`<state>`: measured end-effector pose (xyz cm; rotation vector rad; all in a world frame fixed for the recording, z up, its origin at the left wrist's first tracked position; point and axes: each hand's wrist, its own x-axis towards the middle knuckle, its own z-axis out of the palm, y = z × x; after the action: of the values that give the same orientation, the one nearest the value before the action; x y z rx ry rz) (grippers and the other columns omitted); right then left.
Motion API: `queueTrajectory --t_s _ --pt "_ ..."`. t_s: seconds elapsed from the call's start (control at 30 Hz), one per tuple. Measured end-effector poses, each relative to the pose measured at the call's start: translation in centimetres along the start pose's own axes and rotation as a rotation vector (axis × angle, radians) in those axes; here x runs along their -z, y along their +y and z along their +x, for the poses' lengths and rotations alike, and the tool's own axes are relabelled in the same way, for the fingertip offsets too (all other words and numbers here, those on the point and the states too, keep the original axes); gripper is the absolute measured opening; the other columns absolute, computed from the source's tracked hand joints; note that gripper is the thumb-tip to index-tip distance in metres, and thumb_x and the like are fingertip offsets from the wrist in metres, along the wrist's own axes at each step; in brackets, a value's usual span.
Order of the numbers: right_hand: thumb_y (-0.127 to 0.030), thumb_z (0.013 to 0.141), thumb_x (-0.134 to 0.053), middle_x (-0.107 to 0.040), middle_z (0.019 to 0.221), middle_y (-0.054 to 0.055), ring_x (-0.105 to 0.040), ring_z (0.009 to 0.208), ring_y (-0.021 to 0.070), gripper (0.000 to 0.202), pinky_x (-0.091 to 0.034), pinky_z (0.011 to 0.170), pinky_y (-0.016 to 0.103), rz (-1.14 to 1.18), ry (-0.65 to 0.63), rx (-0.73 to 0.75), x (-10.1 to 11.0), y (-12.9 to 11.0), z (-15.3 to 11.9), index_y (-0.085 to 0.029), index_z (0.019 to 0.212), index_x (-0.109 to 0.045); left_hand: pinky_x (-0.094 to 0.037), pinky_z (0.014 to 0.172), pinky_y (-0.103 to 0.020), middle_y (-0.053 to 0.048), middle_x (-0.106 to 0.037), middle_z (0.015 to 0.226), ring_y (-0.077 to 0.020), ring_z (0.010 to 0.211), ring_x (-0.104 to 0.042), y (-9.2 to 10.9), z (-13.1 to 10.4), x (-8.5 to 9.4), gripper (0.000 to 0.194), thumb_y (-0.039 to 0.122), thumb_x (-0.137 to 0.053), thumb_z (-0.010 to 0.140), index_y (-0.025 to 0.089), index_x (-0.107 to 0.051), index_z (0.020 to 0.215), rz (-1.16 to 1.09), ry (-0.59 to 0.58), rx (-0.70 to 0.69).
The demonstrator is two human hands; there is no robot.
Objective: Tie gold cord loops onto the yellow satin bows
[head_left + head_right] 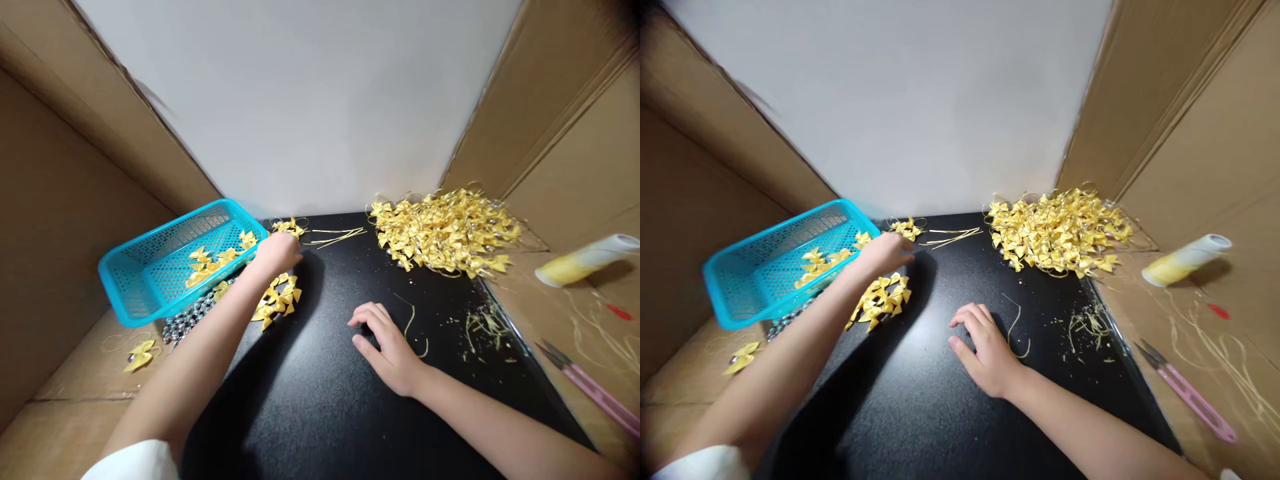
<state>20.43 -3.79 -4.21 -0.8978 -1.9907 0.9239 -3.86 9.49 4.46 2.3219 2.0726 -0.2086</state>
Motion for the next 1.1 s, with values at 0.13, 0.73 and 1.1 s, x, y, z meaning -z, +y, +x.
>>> queueTrajectory --t_s 0.13,0.73,1.1 --pt "-0.02 0.093 -0.05 -0.057 0.103 0.007 -0.052 0.1 0.0221 0.009 -0.044 0.091 0.039 -0.01 0.0 0.007 0.1 0.0 0.1 -0.021 0.101 -0.053 -0.054 0.074 -0.035 -0.015 -0.073 0.102 -0.0329 0.097 -0.068 -0.8 -3.9 0.7 0.029 0.034 -0.068 0.075 0.017 -0.075 0.097 0.107 -0.131 0.007" --pt "-0.028 0.075 -0.075 -0.07 0.089 0.004 -0.061 0.093 0.0273 0.01 -0.036 0.075 0.037 -0.838 -0.061 -0.585 8.6 0.3 3.8 -0.02 0.073 -0.069 -0.046 0.077 -0.038 -0.01 -0.071 0.094 -0.0308 0.094 -0.062 0.5 -7.1 -2.8 0.018 0.022 -0.055 0.084 0.02 -0.072 0.089 0.078 -0.003 -0.257" --pt "-0.012 0.09 -0.058 -0.067 0.091 0.01 -0.061 0.09 0.0245 0.017 -0.032 0.072 0.035 -0.945 -0.228 -0.492 6.8 -0.2 3.5 -0.014 0.076 -0.066 -0.042 0.063 -0.03 -0.004 -0.067 0.075 -0.0209 0.072 -0.06 1.5 -8.0 -1.8 0.012 0.031 -0.06 0.081 0.02 -0.059 0.076 -0.533 0.276 -0.151"
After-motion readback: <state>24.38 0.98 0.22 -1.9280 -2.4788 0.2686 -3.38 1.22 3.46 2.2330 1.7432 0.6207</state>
